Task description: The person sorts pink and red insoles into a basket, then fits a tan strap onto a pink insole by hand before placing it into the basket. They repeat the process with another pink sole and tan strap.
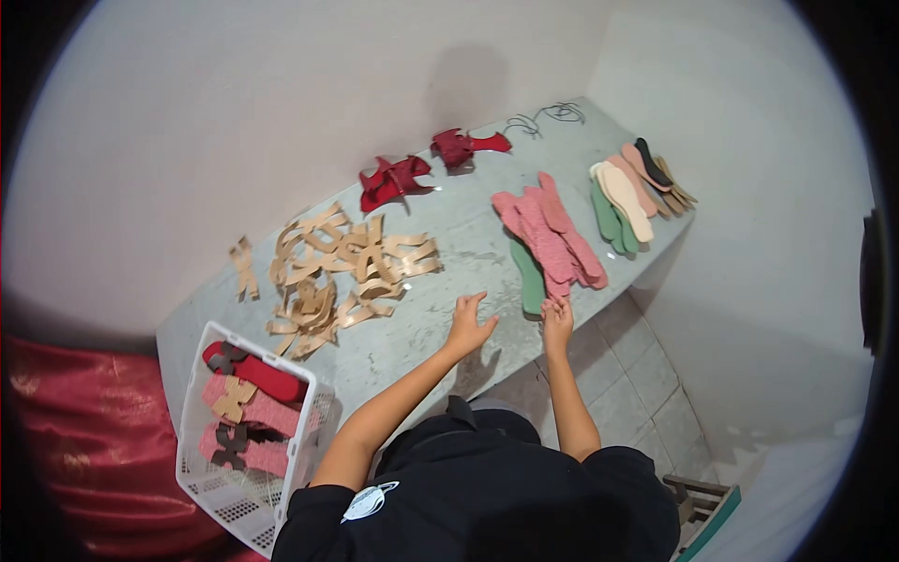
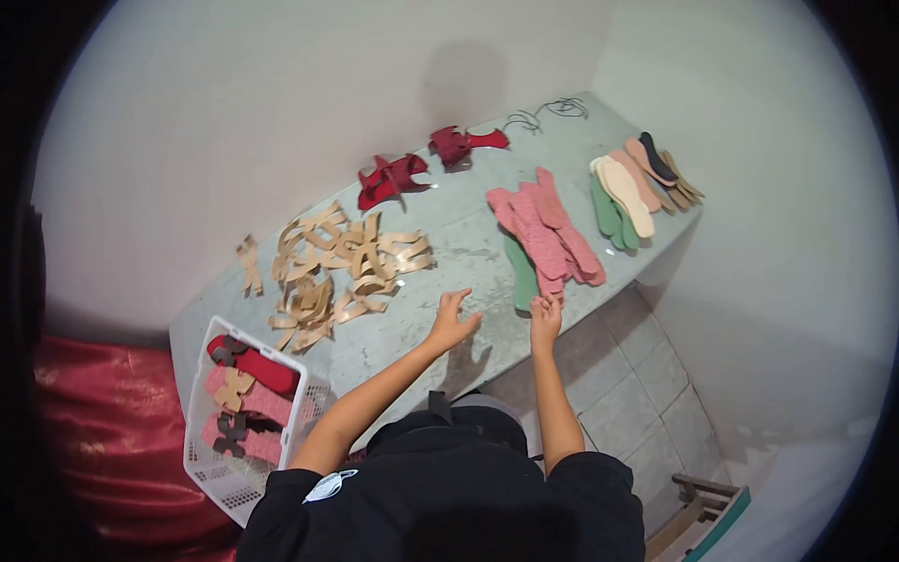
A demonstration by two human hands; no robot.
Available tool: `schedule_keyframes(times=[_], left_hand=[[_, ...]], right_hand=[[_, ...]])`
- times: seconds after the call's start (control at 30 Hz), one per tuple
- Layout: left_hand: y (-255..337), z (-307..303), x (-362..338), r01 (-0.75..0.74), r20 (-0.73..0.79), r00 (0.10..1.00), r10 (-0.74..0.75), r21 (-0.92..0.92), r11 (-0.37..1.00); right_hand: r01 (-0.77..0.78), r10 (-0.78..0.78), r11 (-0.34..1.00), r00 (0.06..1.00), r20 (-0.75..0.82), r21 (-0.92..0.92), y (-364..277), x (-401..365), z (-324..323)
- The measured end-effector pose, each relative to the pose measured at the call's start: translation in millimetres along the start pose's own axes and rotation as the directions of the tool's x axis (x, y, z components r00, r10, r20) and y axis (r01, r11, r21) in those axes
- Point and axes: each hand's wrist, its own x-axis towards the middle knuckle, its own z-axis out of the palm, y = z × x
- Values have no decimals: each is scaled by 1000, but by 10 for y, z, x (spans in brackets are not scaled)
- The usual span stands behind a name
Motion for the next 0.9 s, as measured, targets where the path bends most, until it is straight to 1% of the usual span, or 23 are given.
schedule_keyframes(times=[0.03, 0.07, 0.1, 0.13, 0.17, 0.2, 0.23, 0.27, 0.3, 0.33, 0.37, 0.4, 0.47, 0.5, 0.57, 0.6, 0.67, 0.7, 0.77, 0.8, 0.87, 0.9], left_hand=[[-19, 72, 22, -11, 14, 1000, 11, -7, 1000], [-45, 136, 39, 83, 50, 996, -79, -100, 992], [-6, 159, 59, 182, 94, 981, -167, -186, 965], [28, 175, 71, 180, 105, 981, -162, -190, 965], [58, 183, 73, 148, 114, 985, -130, -160, 976], [65, 205, 82, 114, 122, 988, -98, -129, 985], [74, 231, 97, 112, 127, 987, -96, -130, 985], [82, 250, 107, 142, 144, 982, -120, -157, 977], [110, 249, 120, 174, 160, 976, -145, -182, 968], [137, 246, 124, 174, 159, 976, -146, -180, 968], [164, 241, 119, 233, 200, 962, -188, -233, 944], [171, 245, 118, 292, 244, 943, -226, -282, 914], [185, 258, 115, 318, 266, 934, -239, -312, 895], [173, 262, 114, 340, 287, 925, -247, -344, 875], [150, 262, 121, 336, 301, 923, -240, -322, 885], [140, 271, 124, 332, 314, 920, -235, -307, 892], [108, 291, 123, 342, 323, 916, -239, -316, 885], [96, 301, 124, 348, 331, 913, -240, -321, 881], [80, 319, 133, 351, 321, 915, -246, -328, 877], [92, 316, 142, 350, 312, 917, -249, -330, 877], [120, 303, 143, 361, 292, 919, -266, -350, 864], [128, 294, 149, 371, 273, 919, -283, -367, 853]], right_hand=[[6, -7, 1000, 999, -42, -19, -43, 54, -71], [12, -14, 1000, 998, -57, -21, -79, 116, -129], [41, -51, 992, 995, -87, -119, -121, 183, -168], [63, -89, 974, 990, -112, -217, -158, 249, -199], [63, -92, 973, 988, -122, -220, -181, 315, -204], [158, -222, 894, 969, -109, -418, -181, 393, -194], [238, -343, 767, 937, -68, -596, -183, 467, -184], [236, -344, 767, 936, -70, -597, -178, 524, -166], [188, -332, 660, 942, -57, -728, -172, 563, -124], [138, -317, 532, 947, -45, -836, -199, 596, -75], [137, -290, 462, 957, -3, -876, -169, 663, -37], [136, -288, 464, 958, -3, -875, -200, 676, 8], [129, -259, 320, 965, 44, -938, -244, 665, 95], [127, -257, 324, 966, 41, -937, -206, 695, 89], [123, -179, 402, 982, 54, -908, -150, 772, 71], [123, -179, 400, 982, 54, -908, -173, 782, 87], [99, -175, 455, 984, 20, -885, -210, 771, 98], [100, -173, 450, 985, 23, -888, -244, 748, 112], [134, -247, 382, 968, 39, -914, -321, 704, 152], [136, -247, 380, 968, 41, -915, -382, 679, 171], [175, -288, 451, 957, 43, -875, -513, 630, 210], [177, -289, 450, 956, 45, -875, -546, 627, 221]])
